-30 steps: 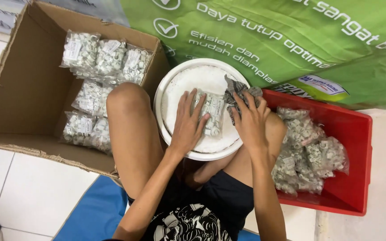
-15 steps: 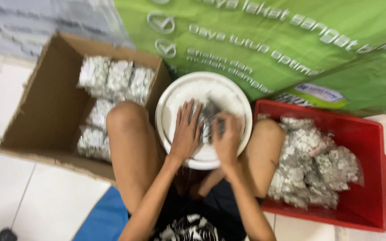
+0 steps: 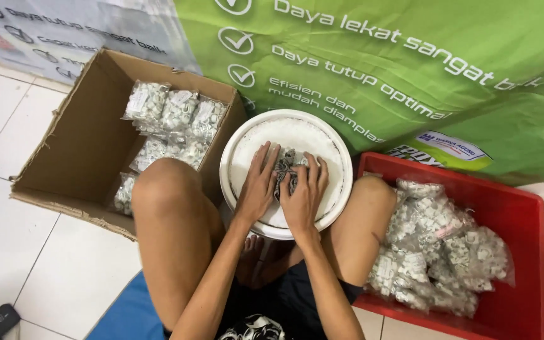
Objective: The person sits on the floor and repeatedly rubs small plastic items with a cloth over a white bucket lid. The person transfers the items from a red bin to a cardboard box after cleaning them.
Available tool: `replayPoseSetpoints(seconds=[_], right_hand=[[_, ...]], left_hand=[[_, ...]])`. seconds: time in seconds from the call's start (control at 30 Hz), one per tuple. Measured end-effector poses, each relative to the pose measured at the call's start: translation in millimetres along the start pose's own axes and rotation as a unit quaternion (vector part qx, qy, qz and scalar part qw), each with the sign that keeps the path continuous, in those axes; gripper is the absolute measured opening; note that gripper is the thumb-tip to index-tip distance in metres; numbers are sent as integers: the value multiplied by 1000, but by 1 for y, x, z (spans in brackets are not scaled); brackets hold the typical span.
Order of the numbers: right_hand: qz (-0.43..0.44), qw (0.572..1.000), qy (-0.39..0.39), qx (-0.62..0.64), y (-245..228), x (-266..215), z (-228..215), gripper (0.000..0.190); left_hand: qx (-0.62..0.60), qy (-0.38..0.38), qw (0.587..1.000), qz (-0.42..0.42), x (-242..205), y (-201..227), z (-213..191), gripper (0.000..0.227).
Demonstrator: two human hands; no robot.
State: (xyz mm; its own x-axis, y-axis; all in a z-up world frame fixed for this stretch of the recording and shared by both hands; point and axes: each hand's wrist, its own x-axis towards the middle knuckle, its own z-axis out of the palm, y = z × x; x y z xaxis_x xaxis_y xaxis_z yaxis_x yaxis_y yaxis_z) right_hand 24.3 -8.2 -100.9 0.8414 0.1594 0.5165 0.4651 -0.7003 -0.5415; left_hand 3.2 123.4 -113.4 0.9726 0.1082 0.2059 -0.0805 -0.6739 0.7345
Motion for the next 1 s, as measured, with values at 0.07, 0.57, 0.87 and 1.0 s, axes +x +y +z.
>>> replayPoseSetpoints(seconds=[0.07,0.57,0.87,1.0], right_hand=[[2,1000,-8,14,2,0,4,7],[36,996,-18,78,2,-11,0,3],[17,996,-3,88,7,-3,4,9],[6,996,-1,90,16,-7,12,13]], left_hand=[[16,7,1000,5,6,-5,3,55],[68,3,998,-6,-5,1,-1,53],[63,14,998,14,6,5,-6,56],[54,32,998,28,6,-5,0,57]])
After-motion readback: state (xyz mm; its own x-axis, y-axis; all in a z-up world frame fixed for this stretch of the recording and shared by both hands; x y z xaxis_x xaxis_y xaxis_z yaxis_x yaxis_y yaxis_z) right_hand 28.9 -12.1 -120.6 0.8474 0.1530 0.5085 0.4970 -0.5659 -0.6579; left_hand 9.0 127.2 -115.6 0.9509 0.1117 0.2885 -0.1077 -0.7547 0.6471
